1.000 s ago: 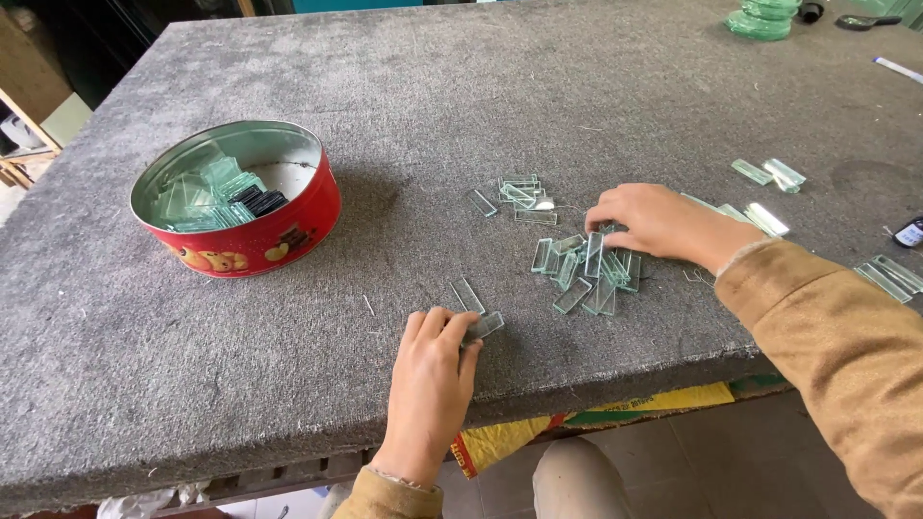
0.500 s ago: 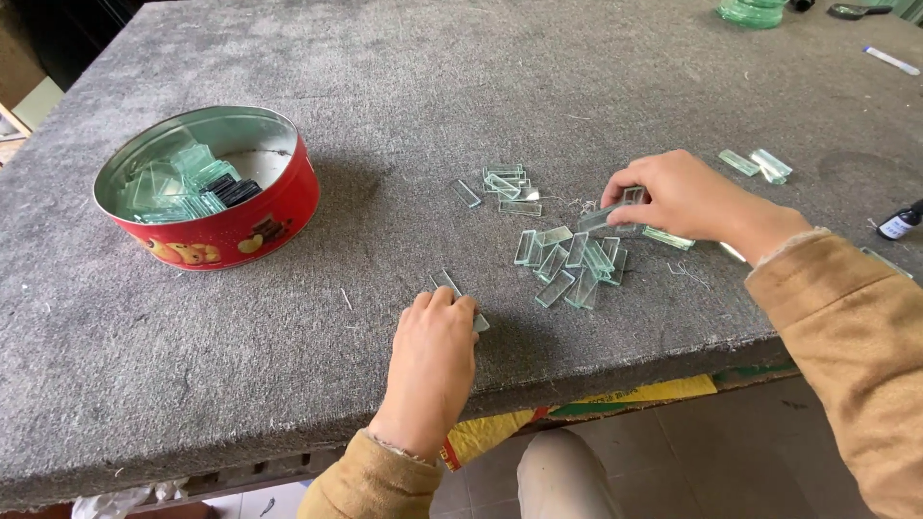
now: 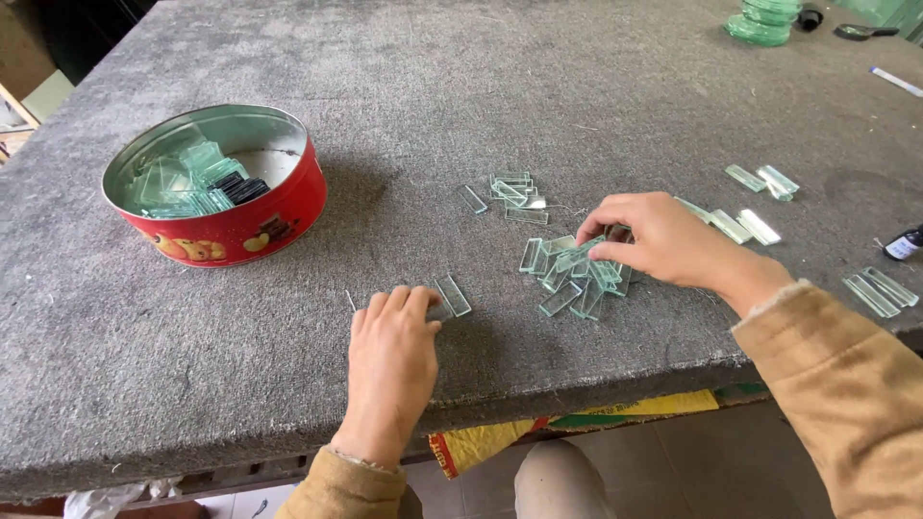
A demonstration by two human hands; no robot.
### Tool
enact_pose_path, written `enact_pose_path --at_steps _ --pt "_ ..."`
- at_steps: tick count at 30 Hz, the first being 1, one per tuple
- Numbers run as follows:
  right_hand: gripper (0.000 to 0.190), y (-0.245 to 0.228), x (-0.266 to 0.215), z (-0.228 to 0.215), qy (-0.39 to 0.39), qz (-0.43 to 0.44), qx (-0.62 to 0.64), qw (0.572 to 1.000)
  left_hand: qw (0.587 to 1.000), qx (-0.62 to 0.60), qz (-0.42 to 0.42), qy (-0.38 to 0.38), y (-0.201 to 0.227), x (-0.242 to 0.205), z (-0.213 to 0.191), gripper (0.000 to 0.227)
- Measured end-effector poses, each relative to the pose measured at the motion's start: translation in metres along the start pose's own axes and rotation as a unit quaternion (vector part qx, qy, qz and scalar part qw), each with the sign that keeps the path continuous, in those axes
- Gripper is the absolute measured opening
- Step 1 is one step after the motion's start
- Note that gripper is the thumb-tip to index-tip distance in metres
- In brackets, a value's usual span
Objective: The person is sorting, stacking, and organizing small rectangular glass pieces on a workbench and placing them into a red tin container.
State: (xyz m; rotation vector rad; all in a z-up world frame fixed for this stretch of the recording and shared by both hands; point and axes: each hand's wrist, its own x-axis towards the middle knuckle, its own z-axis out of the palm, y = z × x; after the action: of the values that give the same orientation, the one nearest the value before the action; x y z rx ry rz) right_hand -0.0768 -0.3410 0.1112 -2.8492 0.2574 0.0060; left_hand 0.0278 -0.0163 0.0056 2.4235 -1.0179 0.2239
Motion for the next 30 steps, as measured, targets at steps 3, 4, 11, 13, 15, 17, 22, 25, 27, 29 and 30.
enact_pose_path --at_steps 3,4,11,13,15,17,22,25,27,29,30 --pt "0.017 -0.025 -0.010 0.013 0.091 -0.042 0.115 0.988 0.998 0.030 -0.027 0.049 -0.010 0.001 -0.005 0.028" --pt "0.019 -0.037 -0.013 0.018 0.121 -0.046 0.189 0.973 0.996 0.040 -0.037 0.073 -0.010 0.002 -0.009 0.037" --pt "0.018 -0.109 -0.004 0.071 0.121 -0.054 0.362 0.923 0.929 -0.341 -0.055 0.131 0.032 -0.005 -0.019 0.054" --pt "0.019 -0.119 -0.005 0.087 0.090 -0.075 0.412 0.904 0.897 -0.409 -0.086 0.141 0.034 -0.008 -0.022 0.008" --pt "0.021 -0.122 -0.010 0.087 0.085 -0.061 0.378 0.920 0.927 -0.342 -0.058 0.145 0.021 -0.015 -0.022 0.008" --pt "0.022 -0.116 -0.012 0.091 0.081 -0.044 0.343 0.935 0.951 -0.272 -0.028 0.145 0.012 -0.019 -0.023 0.008" --pt "0.044 -0.122 -0.031 0.113 0.236 -0.141 0.157 0.948 0.972 -0.197 -0.085 0.096 0.012 -0.030 -0.015 0.024" --pt "0.052 -0.148 -0.039 0.129 0.239 -0.153 0.163 0.945 0.965 -0.217 -0.108 0.098 0.016 -0.026 -0.005 0.023" --pt "0.047 -0.142 -0.031 0.148 0.240 -0.127 0.176 0.946 0.962 -0.236 -0.109 0.090 0.023 -0.023 -0.011 0.019" --pt "0.042 -0.141 -0.027 0.155 0.239 -0.103 0.191 0.947 0.958 -0.253 -0.112 0.082 0.026 -0.023 -0.016 0.017" --pt "0.037 -0.142 -0.026 0.153 0.226 -0.082 0.217 0.946 0.951 -0.282 -0.100 0.075 0.025 -0.023 -0.018 0.020"
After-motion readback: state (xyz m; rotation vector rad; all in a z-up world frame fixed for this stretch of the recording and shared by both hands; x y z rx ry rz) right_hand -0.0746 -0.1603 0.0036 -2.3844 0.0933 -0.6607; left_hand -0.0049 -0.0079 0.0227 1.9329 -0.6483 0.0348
